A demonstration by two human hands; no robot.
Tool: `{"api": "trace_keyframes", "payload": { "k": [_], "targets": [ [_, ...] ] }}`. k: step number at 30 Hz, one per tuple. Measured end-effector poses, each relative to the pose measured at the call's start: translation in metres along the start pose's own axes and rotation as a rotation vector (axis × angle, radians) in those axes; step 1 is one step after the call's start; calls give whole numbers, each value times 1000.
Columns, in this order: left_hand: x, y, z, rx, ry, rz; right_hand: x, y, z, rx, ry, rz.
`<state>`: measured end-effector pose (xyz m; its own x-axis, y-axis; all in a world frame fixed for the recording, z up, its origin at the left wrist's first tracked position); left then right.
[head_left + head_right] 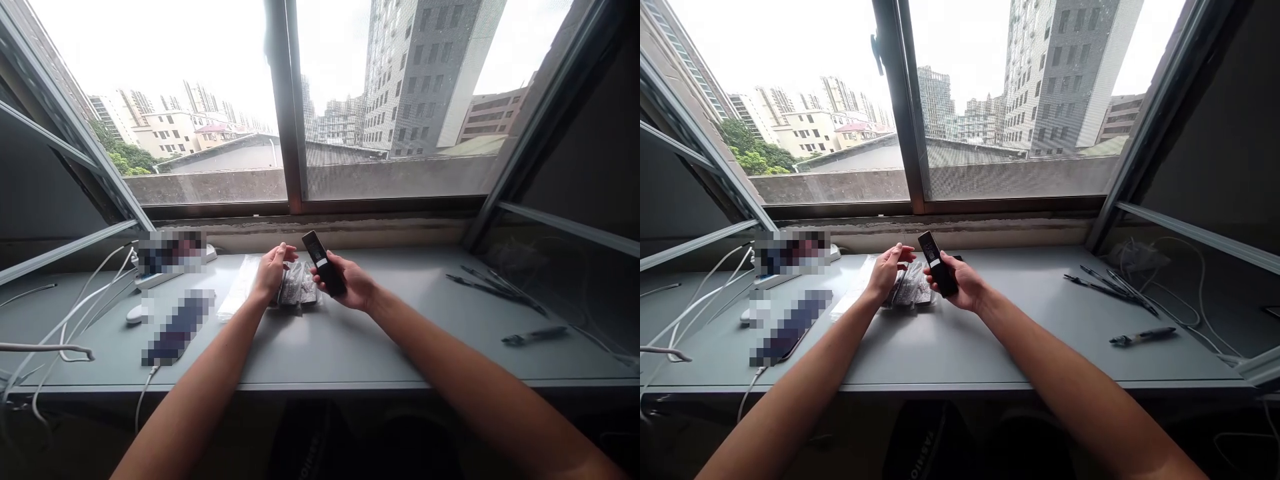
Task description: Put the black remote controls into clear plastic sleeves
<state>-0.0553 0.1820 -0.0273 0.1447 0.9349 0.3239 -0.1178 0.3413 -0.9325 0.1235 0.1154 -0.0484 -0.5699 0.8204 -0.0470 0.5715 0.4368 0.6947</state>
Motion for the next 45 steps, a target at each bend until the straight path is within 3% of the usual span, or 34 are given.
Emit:
{"api": "trace_keyframes", "payload": {
  "k": [3, 9, 14, 18, 21, 25, 36, 45],
  "targets": [
    [2, 1, 1, 11, -2, -13, -3, 2, 0, -44, -24, 18],
    [4, 3, 2, 13, -4, -18, -5, 2, 17, -45, -223, 21],
    [4, 3, 2, 17, -9, -19, -2, 9, 13, 21, -121, 96],
    [5, 4, 2, 13, -7, -22, -2, 6, -2, 122, 39, 52],
    [5, 5, 3, 14, -7, -23, 0, 5, 0, 127, 30, 65],
    [5, 4, 4, 14, -14, -30, 3, 5, 8, -12, -4, 134],
    [5, 7, 5, 3, -13, -34, 0, 23, -7, -433, 109, 467],
    [5, 4, 4, 8, -15, -41, -9, 28, -26, -652, 175, 544]
  ]
}}
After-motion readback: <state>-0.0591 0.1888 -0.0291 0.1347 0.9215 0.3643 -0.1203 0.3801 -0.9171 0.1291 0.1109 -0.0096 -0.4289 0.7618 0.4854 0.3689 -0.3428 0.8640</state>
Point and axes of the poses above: each hand's wrist, its own x-axis towards the middle knuckle, its own z-axis out of the back of the hand, y = z × x, the point moved 9 cm from there along x, towards the middle knuckle, and after that the axes turned 9 degrees about y, right-handed, at the moved point
